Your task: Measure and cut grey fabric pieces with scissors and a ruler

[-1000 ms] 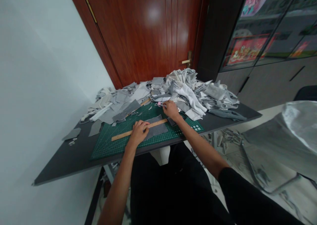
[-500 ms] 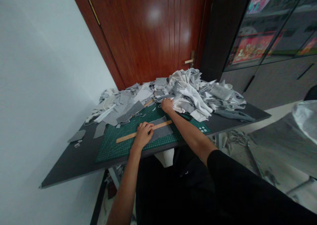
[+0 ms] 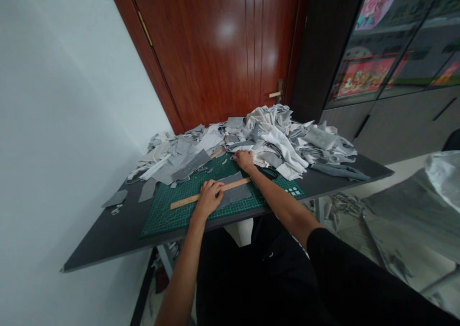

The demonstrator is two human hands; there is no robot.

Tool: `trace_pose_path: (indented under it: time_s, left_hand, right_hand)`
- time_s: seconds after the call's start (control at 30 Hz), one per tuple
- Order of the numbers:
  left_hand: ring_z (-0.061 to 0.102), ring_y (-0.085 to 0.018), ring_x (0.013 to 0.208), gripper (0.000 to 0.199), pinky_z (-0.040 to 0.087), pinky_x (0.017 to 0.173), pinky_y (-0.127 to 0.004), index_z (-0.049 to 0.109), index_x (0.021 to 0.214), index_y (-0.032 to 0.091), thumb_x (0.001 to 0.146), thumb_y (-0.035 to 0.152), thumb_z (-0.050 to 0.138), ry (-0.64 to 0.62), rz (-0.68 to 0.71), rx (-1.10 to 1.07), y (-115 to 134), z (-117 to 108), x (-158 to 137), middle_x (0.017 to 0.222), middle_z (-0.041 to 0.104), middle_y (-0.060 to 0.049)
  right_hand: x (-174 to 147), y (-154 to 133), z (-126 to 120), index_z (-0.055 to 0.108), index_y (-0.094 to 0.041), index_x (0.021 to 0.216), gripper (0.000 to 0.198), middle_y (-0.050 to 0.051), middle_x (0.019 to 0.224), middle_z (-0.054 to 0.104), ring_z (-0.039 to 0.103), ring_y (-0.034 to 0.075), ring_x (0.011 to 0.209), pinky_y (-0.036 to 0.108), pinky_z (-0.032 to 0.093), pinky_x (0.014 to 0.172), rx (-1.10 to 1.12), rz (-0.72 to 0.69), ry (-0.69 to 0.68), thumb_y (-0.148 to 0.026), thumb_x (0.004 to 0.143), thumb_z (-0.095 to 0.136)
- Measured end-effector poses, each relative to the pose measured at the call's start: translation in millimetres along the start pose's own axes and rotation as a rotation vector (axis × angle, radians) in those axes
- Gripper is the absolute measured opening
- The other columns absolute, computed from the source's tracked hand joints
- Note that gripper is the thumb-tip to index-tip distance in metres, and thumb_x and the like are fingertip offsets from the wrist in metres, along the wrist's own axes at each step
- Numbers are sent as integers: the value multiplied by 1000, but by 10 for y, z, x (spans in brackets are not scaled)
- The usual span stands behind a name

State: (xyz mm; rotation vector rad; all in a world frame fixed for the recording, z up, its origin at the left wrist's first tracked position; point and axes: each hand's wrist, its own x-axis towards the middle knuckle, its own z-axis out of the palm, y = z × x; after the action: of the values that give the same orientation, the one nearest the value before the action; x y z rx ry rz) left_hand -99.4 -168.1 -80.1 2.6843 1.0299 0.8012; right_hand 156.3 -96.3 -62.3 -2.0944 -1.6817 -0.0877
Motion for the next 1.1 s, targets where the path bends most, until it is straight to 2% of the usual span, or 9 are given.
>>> trace_pose_path:
  time_s: [0.1, 0.27, 0.5, 0.67, 0.9, 1.1]
  left_hand:
    - [55, -27, 108, 20, 44, 100, -44, 70, 111, 25, 98, 21, 56, -2, 4, 8, -8, 0, -1, 110, 65, -6]
    - [55, -28, 109, 20, 44, 100, -44, 69, 112, 25, 97, 20, 56, -4, 4, 18, -14, 6, 3, 112, 65, -6]
    - [56, -27, 108, 20, 44, 99, -44, 70, 111, 24, 96, 20, 57, -13, 7, 27, -24, 4, 22, 111, 65, -6]
    - [56, -27, 108, 21, 44, 99, -44, 69, 111, 24, 96, 21, 56, -8, 23, 32, -27, 9, 13, 110, 64, -6]
    - [55, -27, 107, 21, 44, 99, -44, 69, 113, 24, 98, 22, 55, -9, 21, 25, -45, 21, 7, 111, 64, -7]
    - [56, -27, 110, 20, 44, 101, -44, 70, 112, 25, 97, 23, 56, -5, 20, 19, -52, 22, 18, 112, 65, -6]
  right_hand:
    - [-1, 4, -2, 70, -17, 125, 30, 16, 122, 74, 63, 28, 119, 42, 34, 106, 14, 16, 3, -32, 106, 52]
    - [58, -17, 49, 75, -15, 114, 31, 19, 120, 74, 63, 30, 117, 44, 34, 106, 5, 26, -10, -29, 104, 50]
    - [55, -53, 69, 71, -10, 123, 37, 24, 130, 69, 59, 32, 123, 45, 33, 108, -19, 9, 10, -29, 103, 46]
    - [65, -84, 37, 73, -8, 117, 36, 26, 129, 68, 60, 35, 122, 49, 32, 108, -18, -10, 10, -28, 99, 50]
    - [17, -91, -27, 71, -8, 119, 33, 23, 124, 71, 59, 32, 122, 46, 30, 112, 85, -130, 27, -23, 101, 47]
    - [-121, -136, -187, 71, -14, 114, 36, 16, 117, 74, 64, 24, 115, 32, 41, 102, 279, -268, 50, -26, 108, 38]
